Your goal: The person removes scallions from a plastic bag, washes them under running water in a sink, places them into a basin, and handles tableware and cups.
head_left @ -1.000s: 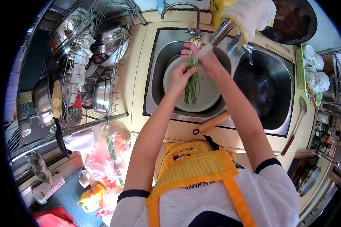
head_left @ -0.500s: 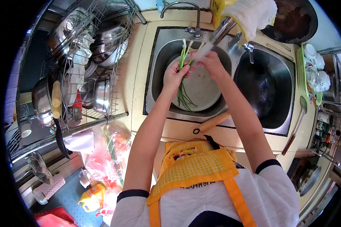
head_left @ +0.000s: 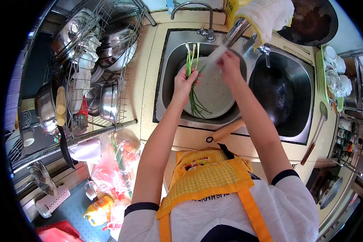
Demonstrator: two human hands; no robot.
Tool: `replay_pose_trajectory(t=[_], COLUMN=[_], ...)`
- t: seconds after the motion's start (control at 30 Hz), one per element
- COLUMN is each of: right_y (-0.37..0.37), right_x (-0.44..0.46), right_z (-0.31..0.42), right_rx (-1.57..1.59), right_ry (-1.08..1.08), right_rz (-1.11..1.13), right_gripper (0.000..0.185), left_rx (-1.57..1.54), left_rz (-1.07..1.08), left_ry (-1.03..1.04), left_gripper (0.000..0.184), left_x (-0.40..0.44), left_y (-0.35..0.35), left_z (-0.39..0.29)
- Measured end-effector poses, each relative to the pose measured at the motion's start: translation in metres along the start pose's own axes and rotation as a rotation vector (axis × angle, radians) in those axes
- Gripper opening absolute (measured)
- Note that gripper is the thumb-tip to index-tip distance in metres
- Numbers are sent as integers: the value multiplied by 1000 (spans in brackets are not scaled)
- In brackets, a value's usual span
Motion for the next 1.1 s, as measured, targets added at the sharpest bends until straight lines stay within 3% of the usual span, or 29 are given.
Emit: replay_pose_trajectory(t=[0.13,0.17,0.47,0.57,0.67,0.77,0.97,1.1], right_y=[5,9,3,-2,13,20,12,8], right_x=[-8,-8,11,17,-7,-15,-5,-3], right_z=[-6,-7,-1,-7,18,25,22,25], right_rx=[-326,-334,-117,-2,-303,-398,-544,-473], right_ry=[110,25,1,-45,173,75,-32,-71], right_rz=[322,281,-137,-122,191,301,341,338], right_gripper=[21,24,24,28,29,22,19,15], left_rx=[63,38,16,39,9,-9,23,51], left_rz=[8,17,58,49,60,101,130,118], left_ry=[-5,-4,10,2,-27,-42,-47,-43], left_gripper=[9,9,8,6,6,6,8,8], left_x=[-3,-4,-10,-12,-13,-12,-13,-13], left_y=[7,10,13,12,6,2,-1,1], left_z=[-1,0,-1,-2,5,7,4,1])
Point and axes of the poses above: each hand's wrist, its own x-axis towards the middle knuckle, its own y-axis out of the palm, z = x × y, the point moved 1 cm from there along x, towards the middle knuckle, and after that the axes turned 4 degrees about -z, right-handed, at the moved point
